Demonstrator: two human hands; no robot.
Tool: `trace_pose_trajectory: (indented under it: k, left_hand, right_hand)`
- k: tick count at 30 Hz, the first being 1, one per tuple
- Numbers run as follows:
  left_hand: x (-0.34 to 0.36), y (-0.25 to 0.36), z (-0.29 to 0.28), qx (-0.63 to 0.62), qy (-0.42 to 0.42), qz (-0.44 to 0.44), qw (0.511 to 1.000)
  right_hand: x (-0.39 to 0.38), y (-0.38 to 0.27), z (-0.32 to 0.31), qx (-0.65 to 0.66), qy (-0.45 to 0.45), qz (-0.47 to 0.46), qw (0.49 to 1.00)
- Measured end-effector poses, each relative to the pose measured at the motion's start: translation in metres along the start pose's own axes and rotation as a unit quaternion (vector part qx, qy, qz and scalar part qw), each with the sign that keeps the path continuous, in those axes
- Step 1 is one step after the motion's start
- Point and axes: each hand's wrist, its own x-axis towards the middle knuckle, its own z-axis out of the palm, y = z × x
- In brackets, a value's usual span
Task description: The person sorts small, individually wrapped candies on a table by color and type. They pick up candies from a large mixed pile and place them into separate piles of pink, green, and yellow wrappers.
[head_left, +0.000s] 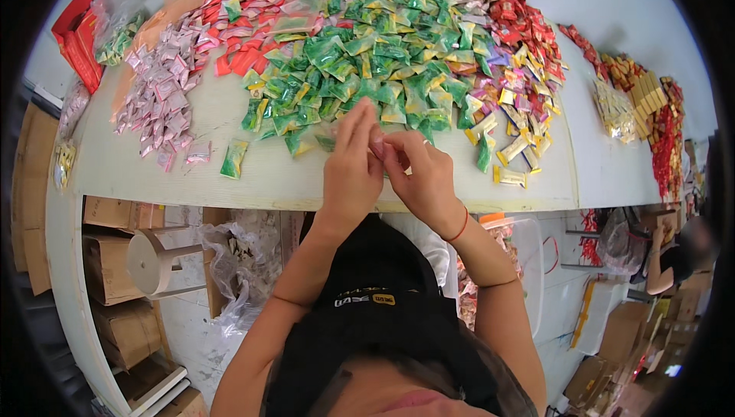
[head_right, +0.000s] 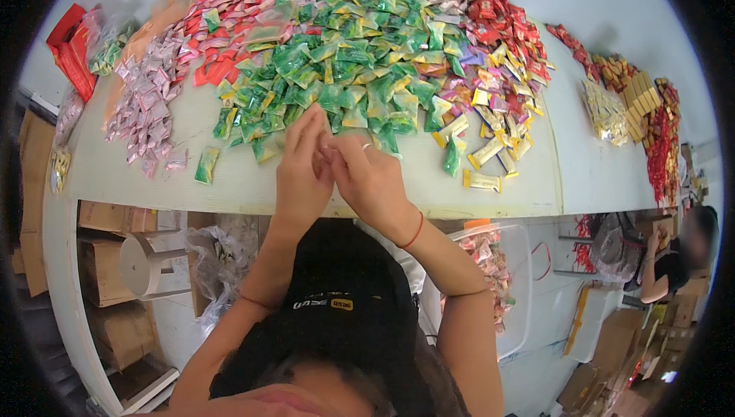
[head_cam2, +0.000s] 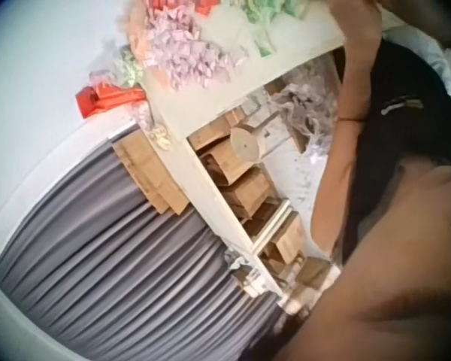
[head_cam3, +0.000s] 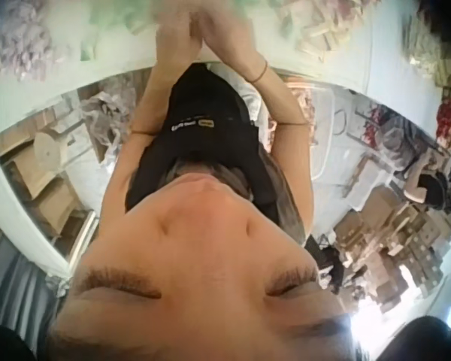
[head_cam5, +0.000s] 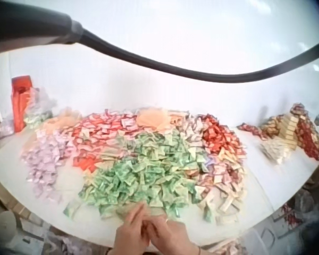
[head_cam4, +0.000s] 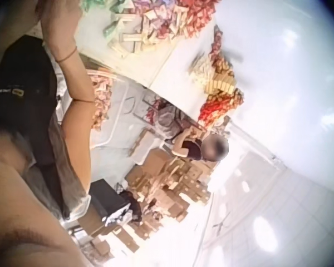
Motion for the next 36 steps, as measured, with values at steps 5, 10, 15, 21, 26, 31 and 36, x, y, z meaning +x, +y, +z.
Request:
trace_pose_trajectory:
  k: [5,10,15,21,26,31,36]
  left_hand:
    - [-0.018,0.015,0.001,0.005,-0.063,0.033,0.997]
    - [-0.030,0.023,0.000,-0.054,-0.122,-0.024,0.991]
    - [-0.036,0.016,0.003,-0.059,-0.119,-0.031,0.991]
    - [-0.041,-0.016,0.021,-0.067,-0.059,-0.046,0.995]
    - [-0.043,-0.025,0.027,-0.104,-0.023,-0.049,0.993]
    - [-0.045,-0.031,0.021,-0.092,-0.039,-0.065,0.993]
    - [-0.042,-0.030,0.021,-0.082,-0.050,-0.048,0.994]
  right_hand:
    - [-0.008,-0.002,-0.004,0.056,-0.040,0.026,0.997]
    - [-0.017,0.009,-0.012,0.057,-0.047,0.053,0.996]
    - [-0.015,0.037,-0.056,0.111,-0.051,0.109,0.986]
    - [0.001,0.134,-0.135,-0.161,-0.212,-0.006,0.964]
    - [0.013,0.160,-0.138,-0.124,-0.241,0.051,0.961]
    - [0.035,0.169,-0.150,-0.228,-0.075,0.151,0.959]
    - [0.029,0.197,-0.117,-0.169,-0.129,0.048,0.976]
